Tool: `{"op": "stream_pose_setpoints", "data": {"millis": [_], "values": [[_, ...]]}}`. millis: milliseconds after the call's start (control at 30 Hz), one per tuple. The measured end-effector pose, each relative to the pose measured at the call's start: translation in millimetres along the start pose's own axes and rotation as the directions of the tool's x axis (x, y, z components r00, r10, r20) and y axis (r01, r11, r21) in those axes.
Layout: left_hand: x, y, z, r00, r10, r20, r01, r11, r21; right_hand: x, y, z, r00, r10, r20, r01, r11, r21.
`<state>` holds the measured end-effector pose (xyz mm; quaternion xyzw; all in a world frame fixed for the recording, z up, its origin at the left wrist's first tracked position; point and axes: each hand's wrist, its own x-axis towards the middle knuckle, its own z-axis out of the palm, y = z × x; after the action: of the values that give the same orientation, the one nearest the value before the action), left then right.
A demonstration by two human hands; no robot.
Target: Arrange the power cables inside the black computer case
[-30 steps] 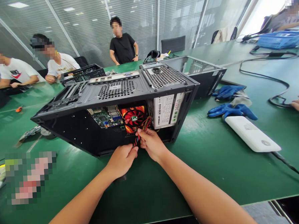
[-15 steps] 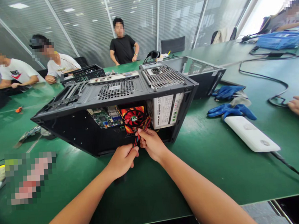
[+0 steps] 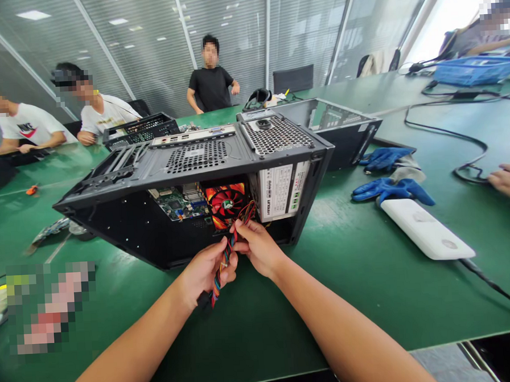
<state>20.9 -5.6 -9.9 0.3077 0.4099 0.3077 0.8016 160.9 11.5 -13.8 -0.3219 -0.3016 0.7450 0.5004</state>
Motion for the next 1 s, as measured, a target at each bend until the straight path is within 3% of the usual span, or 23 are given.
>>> {"op": "stream_pose_setpoints", "data": {"millis": [167,300,367,467,533,600,667,733,833,933,1000], "values": [[-0.8,7.9,0.9,0.996,0.061,0.064,-0.073,0.975,0.209,0.2,-1.2,-0.4,1.000,-0.017,-0.016,0.016,0.998,-0.060],[-5.3,15.3,6.0,0.988,0.154,-0.008,-0.125,0.830,0.544,0.5,-1.2,1.1,0.996,-0.049,-0.080,0.040,0.993,-0.115],[-8.3,17.4,9.2,0.969,0.247,-0.021,-0.150,0.655,0.740,1.0,-0.2,1.7,0.991,-0.068,-0.118,0.054,0.991,-0.120],[-12.0,17.1,13.4,0.898,0.439,0.011,-0.119,0.219,0.968,2.2,1.9,1.2,0.983,-0.084,-0.161,0.065,0.990,-0.122],[-13.0,16.1,15.1,0.844,0.534,0.043,-0.022,-0.046,0.999,2.9,2.8,0.3,0.981,-0.083,-0.173,0.062,0.990,-0.124],[-12.9,16.6,15.5,0.827,0.558,0.059,0.017,-0.131,0.991,3.3,2.4,-0.7,0.984,-0.069,-0.167,0.049,0.992,-0.120],[-11.6,19.4,14.7,0.877,0.479,0.046,-0.058,0.011,0.998,3.5,0.4,-1.5,0.987,-0.047,-0.153,0.031,0.994,-0.105],[-9.5,23.3,13.1,0.953,0.300,0.043,-0.142,0.315,0.938,3.6,-2.6,-2.1,0.989,-0.034,-0.145,0.024,0.997,-0.072],[-5.4,27.2,10.4,0.991,0.111,0.077,-0.132,0.665,0.735,4.3,-7.1,-3.3,0.988,-0.036,-0.149,0.033,0.999,-0.025],[-1.1,27.1,7.4,0.991,0.047,0.124,-0.105,0.849,0.518,5.7,-9.2,-5.5,0.992,-0.009,-0.123,0.008,1.000,-0.011],[1.2,25.8,5.4,0.989,0.011,0.149,-0.072,0.909,0.412,6.8,-9.3,-6.9,0.996,0.011,-0.092,-0.012,1.000,-0.007]]}}
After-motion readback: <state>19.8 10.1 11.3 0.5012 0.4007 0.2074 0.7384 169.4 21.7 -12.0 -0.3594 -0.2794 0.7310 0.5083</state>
